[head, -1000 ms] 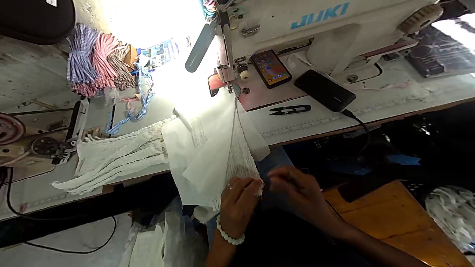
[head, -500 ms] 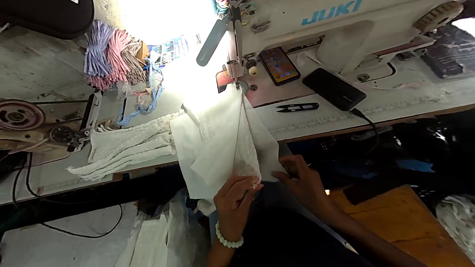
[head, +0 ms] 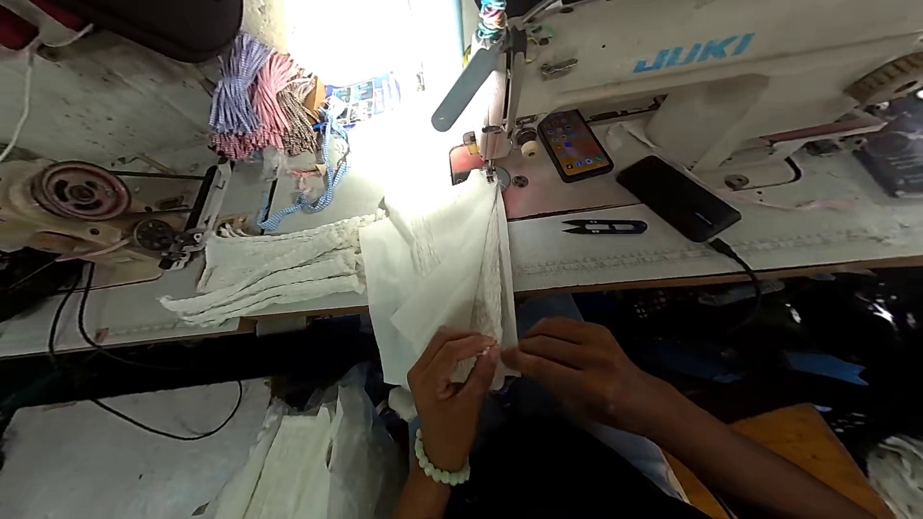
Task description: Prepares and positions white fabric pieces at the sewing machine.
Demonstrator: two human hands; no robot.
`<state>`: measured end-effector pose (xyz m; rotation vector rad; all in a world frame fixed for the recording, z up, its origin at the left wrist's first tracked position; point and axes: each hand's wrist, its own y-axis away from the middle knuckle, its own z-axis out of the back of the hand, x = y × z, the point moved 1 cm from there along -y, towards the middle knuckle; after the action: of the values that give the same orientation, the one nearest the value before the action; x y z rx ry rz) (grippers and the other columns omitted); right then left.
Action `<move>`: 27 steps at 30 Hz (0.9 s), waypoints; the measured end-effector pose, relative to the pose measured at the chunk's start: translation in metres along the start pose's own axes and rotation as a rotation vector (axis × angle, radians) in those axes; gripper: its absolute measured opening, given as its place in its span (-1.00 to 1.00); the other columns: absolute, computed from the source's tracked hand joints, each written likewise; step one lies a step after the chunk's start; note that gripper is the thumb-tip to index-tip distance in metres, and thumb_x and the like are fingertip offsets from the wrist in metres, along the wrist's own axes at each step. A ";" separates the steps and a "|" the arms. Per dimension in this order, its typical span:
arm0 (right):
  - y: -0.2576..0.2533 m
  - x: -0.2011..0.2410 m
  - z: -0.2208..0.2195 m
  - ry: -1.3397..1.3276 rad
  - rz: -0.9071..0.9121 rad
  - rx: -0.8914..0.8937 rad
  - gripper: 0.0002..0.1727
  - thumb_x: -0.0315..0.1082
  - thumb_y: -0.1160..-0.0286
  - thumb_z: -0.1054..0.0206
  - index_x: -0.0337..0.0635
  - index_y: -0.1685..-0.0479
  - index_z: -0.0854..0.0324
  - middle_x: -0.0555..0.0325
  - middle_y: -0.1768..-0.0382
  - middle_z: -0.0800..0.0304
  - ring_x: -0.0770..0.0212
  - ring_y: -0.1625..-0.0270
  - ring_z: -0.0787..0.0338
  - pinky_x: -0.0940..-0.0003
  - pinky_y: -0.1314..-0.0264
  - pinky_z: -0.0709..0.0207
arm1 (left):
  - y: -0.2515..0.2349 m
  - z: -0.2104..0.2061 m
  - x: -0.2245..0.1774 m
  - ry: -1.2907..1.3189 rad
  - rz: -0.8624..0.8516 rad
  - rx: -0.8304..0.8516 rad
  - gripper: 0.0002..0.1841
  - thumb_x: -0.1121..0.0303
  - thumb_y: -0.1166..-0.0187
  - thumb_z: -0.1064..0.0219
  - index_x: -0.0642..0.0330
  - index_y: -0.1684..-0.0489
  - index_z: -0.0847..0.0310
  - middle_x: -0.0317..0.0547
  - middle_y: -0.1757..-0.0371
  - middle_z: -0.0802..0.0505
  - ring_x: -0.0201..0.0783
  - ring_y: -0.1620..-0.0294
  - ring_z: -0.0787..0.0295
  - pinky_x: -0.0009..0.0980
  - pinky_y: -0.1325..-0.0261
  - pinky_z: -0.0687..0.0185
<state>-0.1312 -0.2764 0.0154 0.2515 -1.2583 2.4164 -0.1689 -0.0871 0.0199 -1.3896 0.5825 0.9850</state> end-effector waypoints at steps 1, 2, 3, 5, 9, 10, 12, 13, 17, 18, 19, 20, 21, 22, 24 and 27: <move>-0.007 0.001 0.000 0.010 0.011 -0.012 -0.84 -0.44 -0.68 -0.22 -0.11 0.03 -0.72 0.08 0.25 -0.72 0.17 0.16 -0.68 0.44 0.09 -0.58 | -0.003 -0.001 -0.004 0.037 0.022 -0.016 -0.92 0.38 -0.58 -0.43 0.14 0.21 -0.84 -0.35 0.08 -0.84 -0.57 -0.02 -0.77 -0.66 -0.09 -0.73; -0.013 0.002 0.000 0.021 0.011 -0.027 -0.86 -0.43 -0.68 -0.24 -0.09 0.01 -0.71 0.07 0.21 -0.64 0.18 0.11 -0.63 0.48 0.03 -0.55 | -0.005 -0.001 -0.008 0.068 0.050 -0.023 -0.91 0.37 -0.59 -0.42 0.13 0.20 -0.85 -0.36 0.06 -0.83 -0.58 -0.03 -0.76 -0.66 -0.09 -0.73; -0.018 0.003 0.001 0.027 0.007 -0.042 -0.87 -0.43 -0.68 -0.25 -0.08 0.00 -0.70 0.07 0.16 -0.60 0.19 0.05 -0.61 0.51 -0.05 -0.54 | -0.007 -0.001 -0.011 0.095 0.074 -0.022 -0.90 0.38 -0.59 -0.42 0.15 0.20 -0.87 -0.35 0.06 -0.83 -0.58 -0.01 -0.77 -0.66 -0.08 -0.73; -0.026 0.002 0.003 0.020 0.017 -0.074 -0.88 -0.44 -0.68 -0.26 -0.08 0.01 -0.68 0.06 0.12 -0.64 0.20 -0.03 -0.63 0.53 -0.15 -0.54 | -0.010 -0.001 -0.017 0.126 0.099 -0.009 -0.87 0.39 -0.61 -0.39 0.20 0.17 -0.87 -0.32 0.04 -0.84 -0.57 -0.02 -0.77 -0.65 -0.09 -0.74; -0.035 0.000 0.006 0.008 0.070 -0.115 -0.91 -0.48 -0.67 -0.26 -0.13 0.05 -0.64 0.06 0.16 -0.73 0.16 0.00 -0.70 0.46 -0.12 -0.59 | -0.016 -0.003 -0.024 0.134 0.104 0.004 -0.85 0.45 -0.62 -0.36 0.31 0.14 -0.86 -0.25 0.03 -0.86 -0.58 -0.02 -0.76 -0.67 -0.10 -0.71; -0.036 -0.001 0.007 0.013 0.079 -0.119 -0.91 -0.48 -0.67 -0.26 -0.13 0.06 -0.65 0.06 0.16 -0.74 0.16 0.00 -0.70 0.45 -0.12 -0.60 | -0.017 -0.003 -0.025 0.133 0.102 0.013 -0.85 0.46 -0.62 -0.36 0.33 0.14 -0.86 -0.23 0.03 -0.86 -0.57 -0.02 -0.77 -0.66 -0.10 -0.72; -0.038 -0.002 0.010 0.021 0.084 -0.128 -0.91 -0.47 -0.67 -0.26 -0.13 0.07 -0.66 0.08 0.16 -0.74 0.17 0.00 -0.70 0.46 -0.11 -0.58 | -0.020 -0.001 -0.027 0.126 0.097 0.044 -0.84 0.47 -0.62 -0.35 0.35 0.11 -0.85 -0.21 0.03 -0.85 -0.57 -0.03 -0.76 -0.67 -0.10 -0.71; -0.039 -0.002 0.012 0.026 0.084 -0.135 -0.92 -0.47 -0.67 -0.26 -0.12 0.08 -0.65 0.09 0.18 -0.74 0.18 0.01 -0.70 0.46 -0.10 -0.58 | -0.022 -0.001 -0.028 0.121 0.093 0.061 -0.83 0.48 -0.63 -0.33 0.35 0.08 -0.85 -0.20 0.02 -0.84 -0.57 -0.03 -0.75 -0.67 -0.10 -0.71; -0.045 -0.001 0.016 0.030 0.091 -0.161 -0.93 -0.48 -0.67 -0.25 -0.15 0.15 -0.61 0.10 0.24 -0.69 0.19 0.05 -0.68 0.47 -0.12 -0.57 | -0.024 0.000 -0.032 0.098 0.050 0.111 -0.78 0.40 -0.68 -0.32 0.33 -0.01 -0.85 -0.18 -0.02 -0.83 -0.56 -0.09 -0.73 -0.67 -0.16 -0.68; -0.046 0.000 0.016 0.030 0.078 -0.165 -0.94 -0.46 -0.68 -0.25 -0.15 0.15 -0.60 0.10 0.25 -0.68 0.20 0.05 -0.67 0.48 -0.14 -0.57 | -0.024 0.000 -0.032 0.091 0.033 0.121 -0.77 0.37 -0.66 -0.35 0.30 -0.04 -0.84 -0.19 -0.04 -0.82 -0.56 -0.13 -0.72 -0.66 -0.20 -0.67; -0.047 0.001 0.017 0.033 0.061 -0.176 -0.94 -0.44 -0.69 -0.25 -0.15 0.16 -0.59 0.11 0.25 -0.67 0.22 0.05 -0.68 0.49 -0.15 -0.58 | -0.025 0.000 -0.031 0.085 0.017 0.129 -0.76 0.35 -0.62 -0.40 0.27 -0.08 -0.84 -0.20 -0.07 -0.82 -0.55 -0.16 -0.71 -0.65 -0.23 -0.66; -0.048 0.001 0.017 0.034 0.038 -0.186 -0.94 -0.42 -0.70 -0.25 -0.14 0.16 -0.59 0.11 0.24 -0.67 0.23 0.04 -0.68 0.52 -0.14 -0.58 | -0.025 0.000 -0.030 0.077 0.004 0.127 -0.76 0.36 -0.56 -0.46 0.27 -0.08 -0.84 -0.20 -0.07 -0.82 -0.54 -0.17 -0.71 -0.64 -0.24 -0.66; -0.049 0.002 0.016 0.037 0.010 -0.192 -0.94 -0.40 -0.72 -0.24 -0.15 0.15 -0.57 0.09 0.22 -0.67 0.25 0.03 -0.68 0.55 -0.13 -0.57 | -0.025 -0.001 -0.030 0.064 -0.004 0.117 -0.77 0.40 -0.52 -0.49 0.27 -0.05 -0.85 -0.20 -0.06 -0.82 -0.54 -0.16 -0.72 -0.64 -0.23 -0.67; -0.050 0.003 0.016 0.045 -0.023 -0.191 -0.93 -0.36 -0.74 -0.23 -0.14 0.11 -0.55 0.08 0.18 -0.65 0.28 0.01 -0.68 0.60 -0.13 -0.56 | -0.025 -0.002 -0.029 0.048 -0.009 0.109 -0.80 0.44 -0.49 -0.50 0.28 -0.01 -0.85 -0.19 -0.04 -0.83 -0.54 -0.14 -0.73 -0.65 -0.22 -0.67; -0.051 0.003 0.017 0.053 -0.082 -0.180 -0.87 -0.30 -0.76 -0.23 -0.12 -0.05 -0.62 0.08 0.09 -0.70 0.33 -0.04 -0.69 0.66 -0.16 -0.55 | -0.025 -0.004 -0.029 0.012 -0.025 0.090 -0.84 0.50 -0.48 -0.49 0.30 0.06 -0.86 -0.17 0.01 -0.84 -0.54 -0.09 -0.75 -0.66 -0.19 -0.69; -0.049 0.002 0.018 0.041 -0.078 -0.172 -0.83 -0.35 -0.71 -0.28 -0.10 -0.05 -0.77 0.12 0.20 -0.79 0.29 0.00 -0.71 0.60 -0.14 -0.54 | -0.023 -0.005 -0.030 -0.056 -0.062 0.066 -0.87 0.53 -0.45 -0.50 0.34 0.14 -0.87 -0.13 0.07 -0.88 -0.53 -0.06 -0.79 -0.66 -0.18 -0.70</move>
<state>-0.1127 -0.2650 0.0633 0.1966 -1.4009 2.2214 -0.1632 -0.0965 0.0562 -1.3101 0.5223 0.9442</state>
